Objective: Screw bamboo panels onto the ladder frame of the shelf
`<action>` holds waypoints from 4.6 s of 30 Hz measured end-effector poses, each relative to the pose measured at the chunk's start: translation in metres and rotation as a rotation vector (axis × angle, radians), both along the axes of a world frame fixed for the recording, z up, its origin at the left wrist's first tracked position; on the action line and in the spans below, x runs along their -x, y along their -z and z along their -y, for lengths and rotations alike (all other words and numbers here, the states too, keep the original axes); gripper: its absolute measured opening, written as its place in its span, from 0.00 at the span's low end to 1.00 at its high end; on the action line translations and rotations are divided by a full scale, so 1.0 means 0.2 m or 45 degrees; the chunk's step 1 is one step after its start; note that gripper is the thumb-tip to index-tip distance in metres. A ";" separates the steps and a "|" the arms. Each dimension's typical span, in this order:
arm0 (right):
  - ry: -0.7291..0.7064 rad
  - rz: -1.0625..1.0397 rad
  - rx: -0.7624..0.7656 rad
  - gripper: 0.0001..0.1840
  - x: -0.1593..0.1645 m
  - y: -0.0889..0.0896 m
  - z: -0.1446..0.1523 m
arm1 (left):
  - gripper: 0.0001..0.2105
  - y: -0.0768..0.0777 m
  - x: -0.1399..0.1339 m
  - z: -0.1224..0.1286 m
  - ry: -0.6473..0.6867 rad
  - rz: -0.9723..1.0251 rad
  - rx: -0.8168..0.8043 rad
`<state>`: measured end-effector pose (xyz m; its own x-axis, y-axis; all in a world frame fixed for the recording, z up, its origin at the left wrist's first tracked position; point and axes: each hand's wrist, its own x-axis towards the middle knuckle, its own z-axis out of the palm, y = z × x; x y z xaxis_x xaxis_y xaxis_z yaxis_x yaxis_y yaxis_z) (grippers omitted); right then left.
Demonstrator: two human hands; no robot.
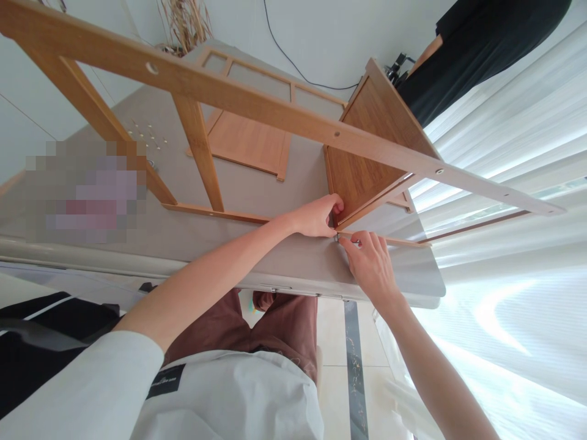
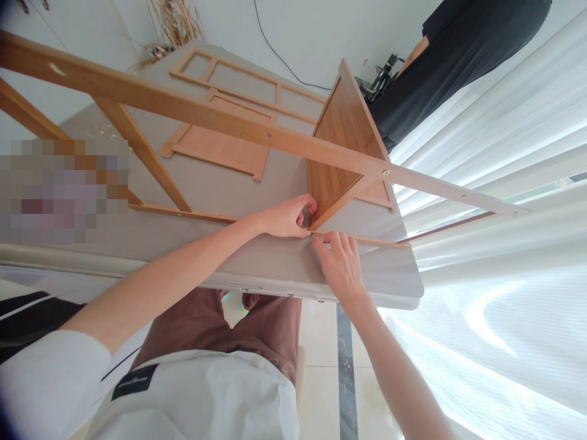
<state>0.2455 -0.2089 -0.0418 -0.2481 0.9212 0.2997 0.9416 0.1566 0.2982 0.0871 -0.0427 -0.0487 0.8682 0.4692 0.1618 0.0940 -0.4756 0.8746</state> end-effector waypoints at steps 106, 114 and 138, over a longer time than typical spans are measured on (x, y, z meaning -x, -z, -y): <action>-0.007 -0.176 -0.037 0.20 -0.01 0.03 0.01 | 0.24 0.01 -0.01 0.00 -0.018 0.009 0.012; -0.013 -0.081 -0.011 0.20 0.02 -0.02 0.00 | 0.24 0.01 -0.01 0.00 -0.017 0.013 0.015; -0.028 -0.258 -0.034 0.08 0.02 0.01 -0.02 | 0.24 0.01 -0.01 0.00 -0.020 -0.004 -0.010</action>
<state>0.2425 -0.2058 -0.0433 -0.2006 0.9071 0.3701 0.9791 0.1727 0.1074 0.0886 -0.0420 -0.0508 0.8613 0.4811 0.1632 0.1038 -0.4811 0.8705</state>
